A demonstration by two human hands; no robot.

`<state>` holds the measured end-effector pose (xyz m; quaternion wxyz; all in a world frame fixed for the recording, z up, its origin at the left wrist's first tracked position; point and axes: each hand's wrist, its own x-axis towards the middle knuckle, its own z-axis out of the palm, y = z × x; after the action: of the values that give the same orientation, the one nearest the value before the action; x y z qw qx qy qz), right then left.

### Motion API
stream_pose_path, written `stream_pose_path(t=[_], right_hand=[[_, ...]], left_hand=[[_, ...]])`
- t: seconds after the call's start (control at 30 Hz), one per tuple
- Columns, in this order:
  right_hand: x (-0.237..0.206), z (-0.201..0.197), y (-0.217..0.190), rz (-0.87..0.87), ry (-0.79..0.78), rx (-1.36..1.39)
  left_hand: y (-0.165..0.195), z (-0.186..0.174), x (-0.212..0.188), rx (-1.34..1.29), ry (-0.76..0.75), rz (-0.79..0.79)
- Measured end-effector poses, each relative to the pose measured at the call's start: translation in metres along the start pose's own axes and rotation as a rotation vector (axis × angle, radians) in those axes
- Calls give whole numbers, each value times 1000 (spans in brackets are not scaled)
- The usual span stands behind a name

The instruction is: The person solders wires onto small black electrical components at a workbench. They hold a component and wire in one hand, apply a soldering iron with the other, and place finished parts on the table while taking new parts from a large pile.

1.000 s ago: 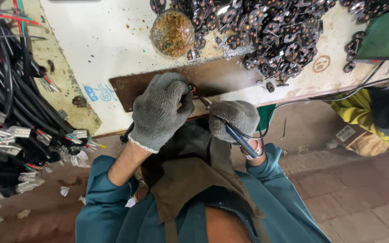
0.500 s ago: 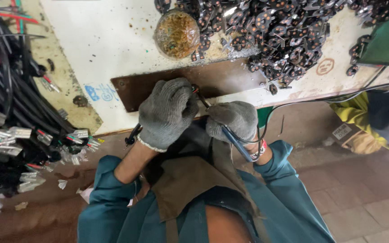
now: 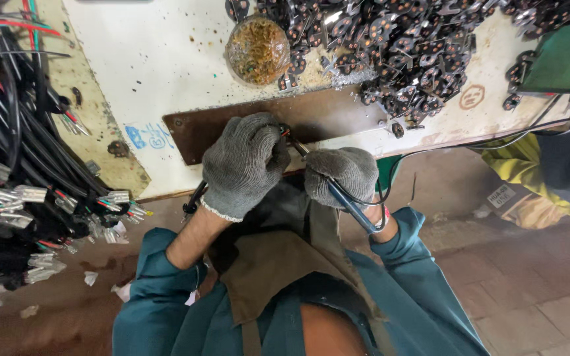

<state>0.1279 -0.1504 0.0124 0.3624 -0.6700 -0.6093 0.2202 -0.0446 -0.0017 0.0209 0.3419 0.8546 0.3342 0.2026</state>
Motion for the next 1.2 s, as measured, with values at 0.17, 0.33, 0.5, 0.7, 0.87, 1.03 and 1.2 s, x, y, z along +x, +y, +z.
stream_pose_path(t=[0.17, 0.33, 0.5, 0.7, 0.87, 1.03, 1.2], right_hand=[[9, -8, 1, 63, -144, -20], [17, -7, -1, 41, -264, -62], [18, -3, -7, 162, -288, -143], [17, -6, -3, 70, -290, -99], [15, -4, 5, 66, -297, -138], [8, -4, 9, 1, -262, -140], [4, -4, 10, 0, -246, -79]], left_hand=[[-2, -2, 6, 2, 14, 9], [-1, -6, 9, -23, -41, -7], [1, -5, 7, -23, -8, 1], [1, -6, 7, -38, 2, -3], [-1, -6, 13, -38, -41, -36], [-2, -3, 13, -26, -15, -28], [-1, -3, 8, -28, 10, 1]])
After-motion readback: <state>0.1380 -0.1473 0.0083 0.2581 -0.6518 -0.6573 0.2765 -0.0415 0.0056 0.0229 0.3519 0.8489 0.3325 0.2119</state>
